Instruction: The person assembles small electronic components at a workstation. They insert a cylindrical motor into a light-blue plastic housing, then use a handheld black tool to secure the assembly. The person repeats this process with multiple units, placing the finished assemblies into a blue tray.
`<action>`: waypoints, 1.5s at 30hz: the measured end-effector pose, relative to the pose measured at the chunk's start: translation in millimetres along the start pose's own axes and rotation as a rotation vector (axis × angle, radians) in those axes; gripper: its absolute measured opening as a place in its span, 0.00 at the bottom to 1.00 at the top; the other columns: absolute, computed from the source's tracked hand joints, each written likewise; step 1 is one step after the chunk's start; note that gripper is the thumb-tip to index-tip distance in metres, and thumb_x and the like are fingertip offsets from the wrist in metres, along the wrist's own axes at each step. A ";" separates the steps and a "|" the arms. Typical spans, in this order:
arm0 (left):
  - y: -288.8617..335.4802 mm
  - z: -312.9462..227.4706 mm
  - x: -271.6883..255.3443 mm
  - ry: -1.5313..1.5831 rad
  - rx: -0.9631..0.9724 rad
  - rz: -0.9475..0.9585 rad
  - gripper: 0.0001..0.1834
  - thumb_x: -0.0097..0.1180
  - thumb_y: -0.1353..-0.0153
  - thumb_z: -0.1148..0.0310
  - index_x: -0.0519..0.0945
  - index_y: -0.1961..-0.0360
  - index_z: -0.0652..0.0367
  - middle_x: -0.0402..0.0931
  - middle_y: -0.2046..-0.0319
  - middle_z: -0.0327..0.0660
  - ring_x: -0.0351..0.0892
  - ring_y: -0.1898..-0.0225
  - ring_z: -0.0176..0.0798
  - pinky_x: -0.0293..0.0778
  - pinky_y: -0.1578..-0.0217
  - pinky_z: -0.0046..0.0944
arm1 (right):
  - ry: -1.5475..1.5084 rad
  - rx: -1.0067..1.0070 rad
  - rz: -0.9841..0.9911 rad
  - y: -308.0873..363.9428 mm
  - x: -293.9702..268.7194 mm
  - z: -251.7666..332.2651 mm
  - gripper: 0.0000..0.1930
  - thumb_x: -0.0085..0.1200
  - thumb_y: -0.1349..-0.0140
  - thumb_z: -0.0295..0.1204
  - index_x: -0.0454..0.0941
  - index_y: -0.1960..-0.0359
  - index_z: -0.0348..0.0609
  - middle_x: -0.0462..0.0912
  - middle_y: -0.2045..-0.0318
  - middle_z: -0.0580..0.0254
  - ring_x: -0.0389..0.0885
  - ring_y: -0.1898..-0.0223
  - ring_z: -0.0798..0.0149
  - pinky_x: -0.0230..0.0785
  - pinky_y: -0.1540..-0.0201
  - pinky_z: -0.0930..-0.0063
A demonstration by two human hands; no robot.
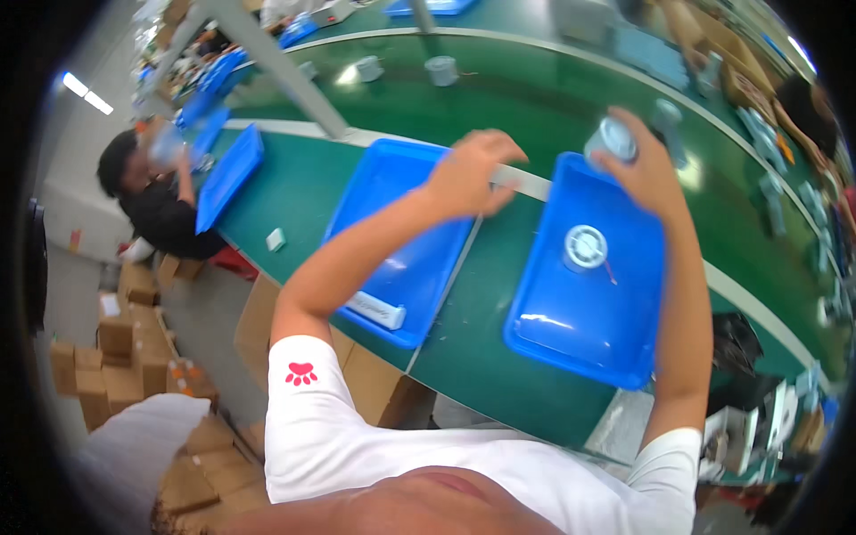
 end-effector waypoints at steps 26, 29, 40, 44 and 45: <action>-78.8 179.5 58.8 -0.254 -0.293 0.342 0.16 0.70 0.45 0.57 0.90 0.54 0.40 0.77 0.40 0.46 0.78 0.39 0.52 0.76 0.39 0.48 | 0.367 0.172 -0.176 212.8 0.9 2.0 0.40 0.70 0.42 0.44 0.68 0.28 0.54 0.81 0.43 0.45 0.76 0.37 0.40 0.73 0.39 0.52; -86.8 156.6 77.8 -0.037 -0.344 0.248 0.30 0.70 0.45 0.58 0.82 0.39 0.49 0.76 0.37 0.50 0.73 0.34 0.53 0.72 0.35 0.48 | 0.326 0.202 -0.162 210.2 0.9 -1.0 0.39 0.69 0.42 0.45 0.68 0.28 0.54 0.82 0.45 0.45 0.77 0.38 0.40 0.74 0.41 0.52; -40.3 -17.7 38.3 0.223 -0.076 0.799 0.46 0.73 0.45 0.45 0.72 0.31 0.60 0.70 0.32 0.54 0.69 0.30 0.55 0.64 0.29 0.48 | 0.361 0.168 -0.168 223.3 -3.6 -4.3 0.39 0.69 0.42 0.46 0.69 0.29 0.53 0.82 0.45 0.53 0.78 0.38 0.43 0.75 0.41 0.52; 16.4 -38.4 26.9 0.204 -0.099 0.763 0.46 0.74 0.48 0.42 0.76 0.34 0.60 0.71 0.33 0.54 0.71 0.32 0.56 0.69 0.32 0.49 | 0.354 0.139 -0.183 223.4 -4.6 -1.1 0.39 0.69 0.42 0.45 0.69 0.29 0.53 0.81 0.44 0.53 0.78 0.39 0.44 0.76 0.41 0.52; 22.3 -45.8 19.8 0.239 -0.133 0.751 0.45 0.74 0.47 0.42 0.77 0.36 0.60 0.72 0.34 0.52 0.71 0.33 0.55 0.70 0.33 0.49 | 0.362 0.130 -0.190 223.6 -4.2 -2.3 0.39 0.69 0.42 0.45 0.69 0.29 0.53 0.81 0.44 0.53 0.78 0.40 0.44 0.76 0.42 0.52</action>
Point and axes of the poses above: each hand's wrist, its own y-axis away from the middle knuckle, its own x-axis out of the palm, z = x × y, the point moved 5 cm from there along -y, towards the middle knuckle
